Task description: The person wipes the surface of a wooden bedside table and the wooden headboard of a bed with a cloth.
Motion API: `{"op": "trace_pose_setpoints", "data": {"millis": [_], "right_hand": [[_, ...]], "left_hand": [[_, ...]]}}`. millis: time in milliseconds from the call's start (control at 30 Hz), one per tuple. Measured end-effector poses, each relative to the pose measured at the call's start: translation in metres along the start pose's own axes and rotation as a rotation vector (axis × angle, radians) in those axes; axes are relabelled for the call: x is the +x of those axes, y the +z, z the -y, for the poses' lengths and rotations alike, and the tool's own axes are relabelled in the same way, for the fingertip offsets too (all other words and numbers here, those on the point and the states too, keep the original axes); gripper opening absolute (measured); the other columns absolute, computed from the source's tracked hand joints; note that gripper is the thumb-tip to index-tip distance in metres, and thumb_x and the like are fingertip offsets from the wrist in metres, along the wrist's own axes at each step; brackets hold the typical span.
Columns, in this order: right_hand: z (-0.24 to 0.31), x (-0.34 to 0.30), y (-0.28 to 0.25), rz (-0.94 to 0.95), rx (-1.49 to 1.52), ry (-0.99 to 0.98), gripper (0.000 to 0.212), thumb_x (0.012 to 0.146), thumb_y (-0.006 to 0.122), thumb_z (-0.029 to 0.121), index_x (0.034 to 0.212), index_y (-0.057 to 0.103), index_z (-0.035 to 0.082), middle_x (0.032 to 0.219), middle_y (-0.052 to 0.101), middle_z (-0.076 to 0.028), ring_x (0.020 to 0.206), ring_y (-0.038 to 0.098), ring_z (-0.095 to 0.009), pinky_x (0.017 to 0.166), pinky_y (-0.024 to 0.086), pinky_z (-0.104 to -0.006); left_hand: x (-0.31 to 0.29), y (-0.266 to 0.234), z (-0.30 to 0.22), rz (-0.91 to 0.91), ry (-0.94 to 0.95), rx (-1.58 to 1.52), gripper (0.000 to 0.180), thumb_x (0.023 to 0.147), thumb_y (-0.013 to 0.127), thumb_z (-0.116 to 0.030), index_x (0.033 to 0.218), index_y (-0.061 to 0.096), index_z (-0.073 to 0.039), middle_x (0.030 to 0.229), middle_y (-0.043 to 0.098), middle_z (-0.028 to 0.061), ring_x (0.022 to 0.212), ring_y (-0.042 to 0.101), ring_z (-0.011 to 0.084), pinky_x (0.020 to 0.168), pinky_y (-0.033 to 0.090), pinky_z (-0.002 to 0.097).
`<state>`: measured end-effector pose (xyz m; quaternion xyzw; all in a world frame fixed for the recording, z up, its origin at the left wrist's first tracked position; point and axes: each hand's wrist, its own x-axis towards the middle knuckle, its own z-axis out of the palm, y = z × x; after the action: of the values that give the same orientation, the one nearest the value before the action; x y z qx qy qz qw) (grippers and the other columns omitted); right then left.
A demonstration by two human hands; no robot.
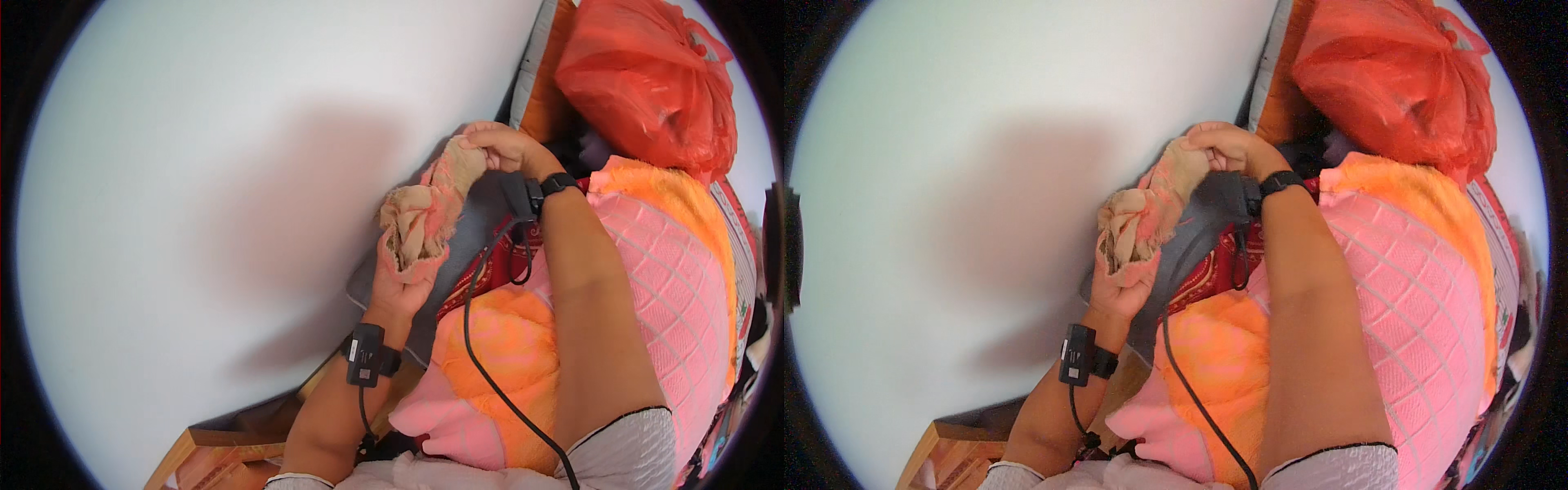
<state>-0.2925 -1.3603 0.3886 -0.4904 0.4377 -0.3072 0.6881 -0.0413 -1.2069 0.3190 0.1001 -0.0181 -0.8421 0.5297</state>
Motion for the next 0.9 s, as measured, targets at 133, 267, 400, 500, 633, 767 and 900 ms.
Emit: {"op": "trace_pose_setpoints", "data": {"millis": [133,267,400,500,633,767,900], "right_hand": [[0.013,-0.014,0.035,0.236,0.084,-0.025,0.01,0.08,0.064,0.005,0.087,0.058,0.006,0.083,0.063,-0.004,0.077,0.063,-0.015,0.067,0.053,-0.0297],[0.053,-0.029,0.079,0.372,-0.148,0.019,0.013,0.075,0.067,0.001,0.084,0.06,0.005,0.082,0.065,-0.007,0.073,0.063,-0.017,0.067,0.053,-0.0297],[0.096,-0.045,0.151,0.463,-0.402,0.075,0.017,0.07,0.07,-0.004,0.084,0.061,0.001,0.081,0.066,-0.01,0.08,0.065,-0.019,0.07,0.053,-0.0286],[0.12,-0.055,0.243,0.639,-0.598,0.012,0.02,0.069,0.071,-0.005,0.086,0.061,-0.001,0.083,0.066,-0.01,0.084,0.065,-0.019,0.073,0.052,-0.0274],[0.134,-0.095,0.339,0.804,-0.785,-0.07,0.02,0.073,0.071,0.009,0.088,0.06,0.0,0.08,0.063,-0.007,0.076,0.06,-0.014,0.069,0.05,-0.026],[0.114,-0.13,0.44,0.859,-0.955,-0.322,0.02,0.072,0.07,0.014,0.084,0.062,0.001,0.076,0.062,-0.005,0.069,0.057,-0.013,0.06,0.047,-0.0263],[0.041,-0.146,0.527,0.9,-1.112,-0.708,0.018,0.058,0.064,0.01,0.075,0.068,0.005,0.074,0.065,-0.011,0.067,0.06,-0.025,0.058,0.048,-0.0339]], "left_hand": [[-0.031,-0.003,-0.023,0.165,-0.178,-0.029,0.047,0.085,0.052,-0.025,0.128,0.042,-0.01,0.127,0.048,0.0092,0.116,0.047,0.0271,0.092,0.042,0.0459],[-0.074,-0.02,-0.04,0.049,-0.013,0.237,0.051,0.078,0.056,-0.018,0.126,0.044,-0.006,0.12,0.052,0.0143,0.107,0.053,0.0297,0.086,0.047,0.0469],[-0.136,-0.04,-0.08,-0.003,-0.107,0.174,0.054,0.075,0.057,-0.009,0.127,0.042,-0.002,0.119,0.053,0.0155,0.103,0.056,0.0321,0.093,0.044,0.0475],[-0.184,-0.07,-0.109,0.18,0.035,0.285,0.054,0.079,0.058,-0.015,0.128,0.04,-0.003,0.123,0.05,0.0158,0.108,0.052,0.0323,0.097,0.041,0.0482],[-0.24,-0.059,-0.12,-0.016,0.51,1.417,0.066,0.081,0.055,-0.05,0.13,0.039,-0.008,0.124,0.048,0.0138,0.114,0.048,0.0295,0.095,0.04,0.0435],[-0.31,-0.068,-0.135,0.145,0.16,-0.126,0.047,0.092,0.035,-0.04,0.127,0.043,-0.01,0.131,0.043,0.0124,0.118,0.044,0.0302,0.1,0.036,0.0455],[-0.38,-0.082,-0.149,0.106,0.183,0.319,0.045,0.094,0.033,-0.04,0.126,0.044,-0.011,0.132,0.043,0.0084,0.118,0.044,0.0296,0.101,0.035,0.045]]}}
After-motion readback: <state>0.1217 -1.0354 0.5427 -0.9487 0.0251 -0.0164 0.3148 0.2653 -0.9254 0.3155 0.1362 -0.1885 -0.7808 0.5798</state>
